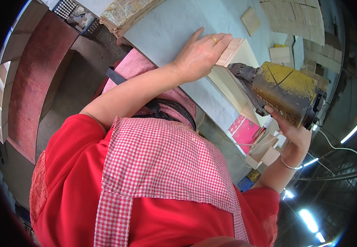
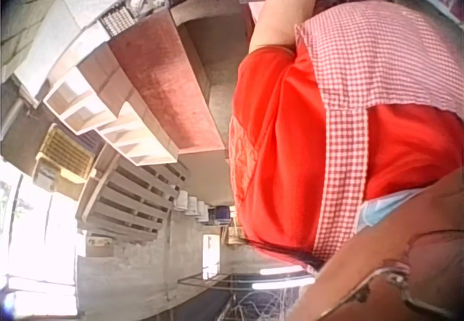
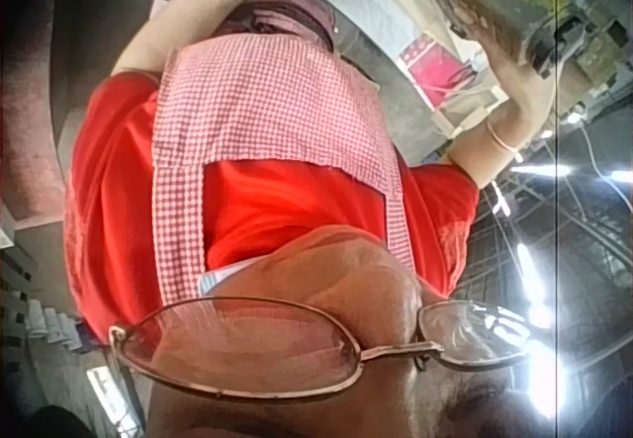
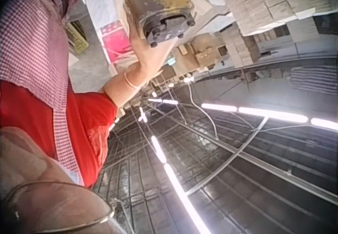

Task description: Assembling wooden boxes by gluing and nailing wooden components together at a workbench.

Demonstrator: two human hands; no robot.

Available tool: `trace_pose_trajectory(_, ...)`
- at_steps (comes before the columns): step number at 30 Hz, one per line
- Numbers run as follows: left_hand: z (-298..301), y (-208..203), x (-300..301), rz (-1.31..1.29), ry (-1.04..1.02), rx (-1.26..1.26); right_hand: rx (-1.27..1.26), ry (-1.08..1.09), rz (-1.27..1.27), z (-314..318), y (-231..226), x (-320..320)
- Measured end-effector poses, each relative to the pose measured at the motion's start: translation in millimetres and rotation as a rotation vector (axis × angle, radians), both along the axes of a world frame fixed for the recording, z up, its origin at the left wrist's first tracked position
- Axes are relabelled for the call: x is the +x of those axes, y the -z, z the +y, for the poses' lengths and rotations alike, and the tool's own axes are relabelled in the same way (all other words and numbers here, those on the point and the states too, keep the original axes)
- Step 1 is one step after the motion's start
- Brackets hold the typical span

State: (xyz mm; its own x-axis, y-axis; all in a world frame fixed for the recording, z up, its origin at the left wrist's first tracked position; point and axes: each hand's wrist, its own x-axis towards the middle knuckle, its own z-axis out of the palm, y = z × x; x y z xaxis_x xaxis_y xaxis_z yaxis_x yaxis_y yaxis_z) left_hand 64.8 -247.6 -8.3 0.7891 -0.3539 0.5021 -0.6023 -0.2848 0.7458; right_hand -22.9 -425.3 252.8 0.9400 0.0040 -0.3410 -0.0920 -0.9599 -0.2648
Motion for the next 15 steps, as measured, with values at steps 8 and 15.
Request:
trace_pose_trajectory(8, 0.2, 0.0, -1.0, 0.002, -0.001, 0.001, 0.064, -0.012, 0.024, 1.6, 1.8, 2.3)
trace_pose_trajectory(15, 0.3, -0.9, -1.4, 0.010, -0.010, 0.005, 0.027, -0.035, 0.022, 0.5, 1.4, 4.5)
